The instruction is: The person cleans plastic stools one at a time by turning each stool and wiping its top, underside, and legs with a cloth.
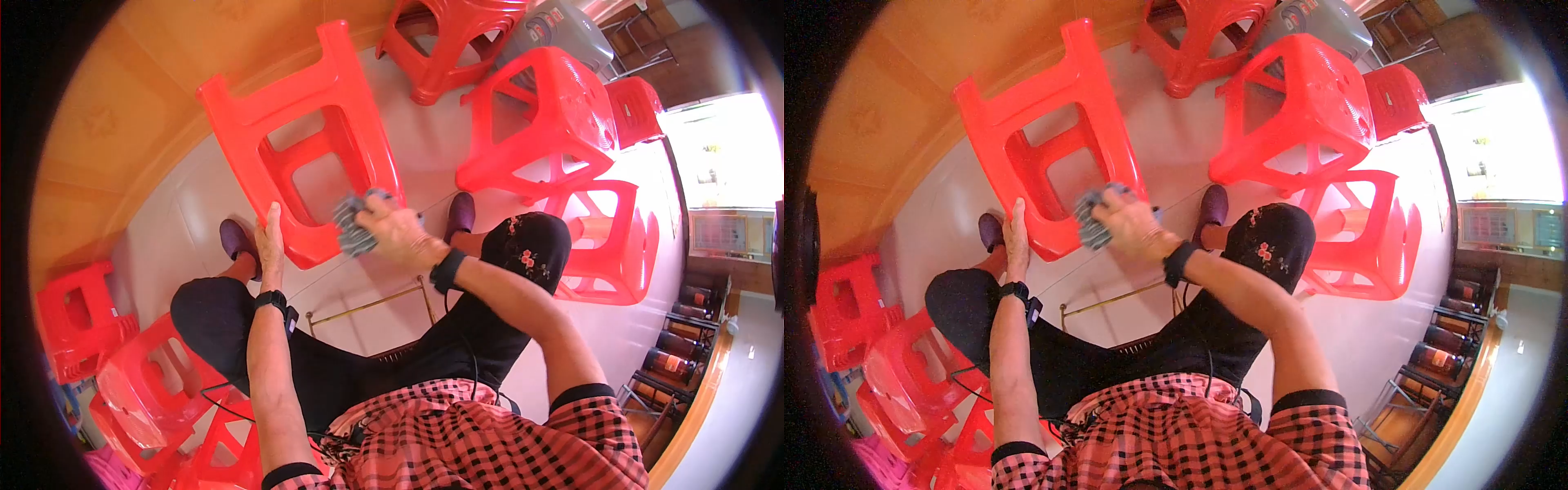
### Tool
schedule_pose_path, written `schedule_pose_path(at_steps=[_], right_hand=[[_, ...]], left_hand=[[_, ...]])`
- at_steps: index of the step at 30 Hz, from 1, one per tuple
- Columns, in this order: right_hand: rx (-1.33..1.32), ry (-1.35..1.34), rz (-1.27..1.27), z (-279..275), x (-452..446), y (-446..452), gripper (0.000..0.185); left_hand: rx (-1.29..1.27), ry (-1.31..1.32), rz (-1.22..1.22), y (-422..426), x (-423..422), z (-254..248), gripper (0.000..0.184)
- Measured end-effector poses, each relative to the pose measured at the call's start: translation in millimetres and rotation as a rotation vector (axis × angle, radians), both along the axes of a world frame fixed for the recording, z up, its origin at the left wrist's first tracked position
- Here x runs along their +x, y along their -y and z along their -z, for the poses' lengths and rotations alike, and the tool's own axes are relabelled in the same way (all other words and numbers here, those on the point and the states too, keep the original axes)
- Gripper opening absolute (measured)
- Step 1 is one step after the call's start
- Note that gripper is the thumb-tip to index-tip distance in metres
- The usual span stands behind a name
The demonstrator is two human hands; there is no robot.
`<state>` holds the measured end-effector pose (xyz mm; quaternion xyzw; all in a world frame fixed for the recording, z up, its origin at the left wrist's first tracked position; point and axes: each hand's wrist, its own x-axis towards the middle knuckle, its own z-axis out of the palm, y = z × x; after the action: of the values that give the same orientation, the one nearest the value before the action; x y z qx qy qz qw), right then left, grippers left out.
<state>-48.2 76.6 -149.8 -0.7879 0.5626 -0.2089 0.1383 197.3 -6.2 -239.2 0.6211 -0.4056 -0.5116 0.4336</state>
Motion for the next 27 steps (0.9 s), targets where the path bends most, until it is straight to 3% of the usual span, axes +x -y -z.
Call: schedule_pose_path(at_steps=[3, 6, 8, 9, 10, 11, 12, 13, 14, 16, 18, 20, 23, 27], right_hand=[[0.034, 0.182, 0.190, 3.5, -48.7, 8.8, 0.031], [-0.074, 0.178, 0.384, 34.6, -83.9, 20.8, 0.026], [0.562, 1.095, 0.859, 54.3, -98.0, 27.1, 0.031], [0.624, 1.073, 1.033, 68.4, -100.0, 34.8, 0.033], [0.623, 1.090, 1.037, 82.6, -101.0, 31.7, 0.033], [0.656, 1.180, 1.006, 73.5, -92.1, 29.0, 0.033], [0.688, 1.268, 0.969, 72.3, -85.4, 30.0, 0.033], [0.696, 1.217, 0.962, 75.8, -79.2, 33.4, 0.037], [0.695, 1.232, 0.964, 86.6, -76.4, 37.2, 0.037], [0.682, 1.022, 0.943, 102.1, -75.3, 45.6, 0.042], [0.632, 0.909, 0.891, 77.8, -69.9, 41.5, 0.045], [0.584, 0.792, 0.836, 49.4, -63.4, 34.4, 0.047], [0.374, 0.439, 0.744, 33.1, -50.0, 30.9, 0.046], [0.258, 0.509, 0.615, 11.4, -45.9, 27.4, 0.044]], left_hand=[[-0.007, -0.010, 0.017, 2.4, 2.5, 0.6, 0.075], [-0.014, 0.061, -0.011, 1.5, 5.6, 0.9, 0.074], [-0.019, 0.112, -0.044, 0.6, 9.4, -8.6, 0.073], [-0.028, 0.366, -0.064, -0.5, 9.6, -21.4, 0.070], [-0.039, 0.618, -0.078, -1.7, 6.7, -33.7, 0.068], [-0.048, 0.628, -0.067, -3.2, 0.6, -46.7, 0.068], [-0.173, 0.820, -0.060, -5.3, -6.2, -58.3, 0.064], [-0.299, 1.012, -0.053, -7.7, -14.6, -67.2, 0.061], [-0.307, 1.021, -0.045, -9.3, -24.0, -66.2, 0.061], [-0.652, 0.771, 0.208, -12.2, -49.8, -52.4, 0.053], [-0.233, 0.341, 0.299, -19.6, -90.2, -44.3, 0.050], [-0.082, 0.284, 0.331, -25.3, -123.6, -55.3, 0.041], [-0.117, 0.337, 0.370, -20.2, -148.3, -51.4, 0.043], [-0.143, 0.269, 0.346, -22.4, -140.4, -60.7, 0.046]])
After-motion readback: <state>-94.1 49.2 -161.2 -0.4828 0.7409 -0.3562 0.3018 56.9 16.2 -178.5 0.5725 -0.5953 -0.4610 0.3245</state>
